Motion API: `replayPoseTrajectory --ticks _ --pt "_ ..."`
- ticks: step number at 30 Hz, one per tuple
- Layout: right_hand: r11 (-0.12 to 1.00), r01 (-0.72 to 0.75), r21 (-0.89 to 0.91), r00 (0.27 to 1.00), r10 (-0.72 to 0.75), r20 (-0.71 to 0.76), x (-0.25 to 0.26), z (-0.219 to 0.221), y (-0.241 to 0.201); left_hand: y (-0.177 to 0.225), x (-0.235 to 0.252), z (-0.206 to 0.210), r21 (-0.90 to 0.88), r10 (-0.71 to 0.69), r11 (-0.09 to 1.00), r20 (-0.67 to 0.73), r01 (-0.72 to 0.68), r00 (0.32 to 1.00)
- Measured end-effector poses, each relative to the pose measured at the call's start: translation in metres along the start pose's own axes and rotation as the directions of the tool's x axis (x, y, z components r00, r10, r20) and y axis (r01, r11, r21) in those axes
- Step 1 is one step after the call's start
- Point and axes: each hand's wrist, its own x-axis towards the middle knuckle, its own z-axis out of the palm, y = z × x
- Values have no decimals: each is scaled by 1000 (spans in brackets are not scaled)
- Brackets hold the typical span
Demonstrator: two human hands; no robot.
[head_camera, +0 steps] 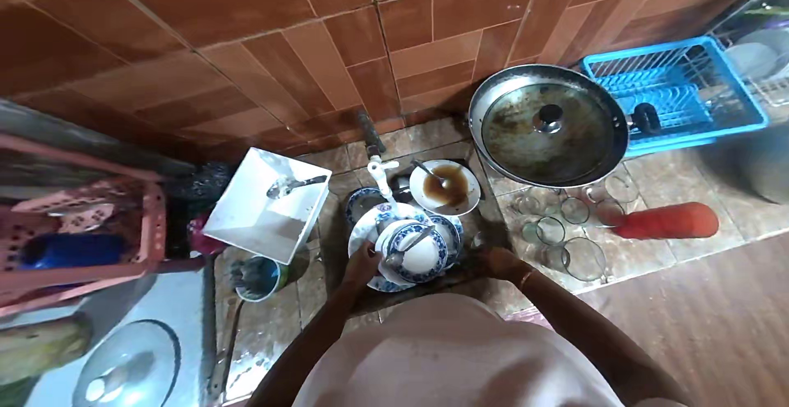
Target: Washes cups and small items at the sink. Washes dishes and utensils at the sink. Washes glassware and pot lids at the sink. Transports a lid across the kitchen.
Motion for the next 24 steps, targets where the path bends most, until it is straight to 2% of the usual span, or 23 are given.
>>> replayPoseTrajectory --ticks 3,5,8,11,13,16,19,22,24 --pt "997 57 43 998 -56 -27 3 5 5 -2 3 0 -12 -1 1000 21 1 1000" --pt "999 -35 37 999 36 -35 1 3 -4 1 2 -3 27 26 999 20 -26 999" --pt "978 -209 -11 976 208 -68 1 3 -23 10 -3 -6 139 144 981 -43 -137 989" --pt "968 -250 -23 964 246 -102 7 8 -26 30 -6 -12 272 297 928 -127 -254 946" --pt "965 -258 -44 962 252 -105 7 6 -28 45 0 -14 249 388 905 -148 -345 910" --pt "962 -269 -52 959 263 -103 2 -4 -31 75 12 -18 91 419 907 -79 -412 905" --pt "963 -269 0 959 268 -90 -12 -20 -34 99 28 -17 -167 388 909 -5 -383 922" --pt "962 -272 13 958 273 -84 -29 -34 -36 118 41 -10 -546 317 791 -20 -276 948" --pt "964 -266 5 959 265 -101 -43 -49 -45 125 49 -8 -686 256 698 -28 -204 966"
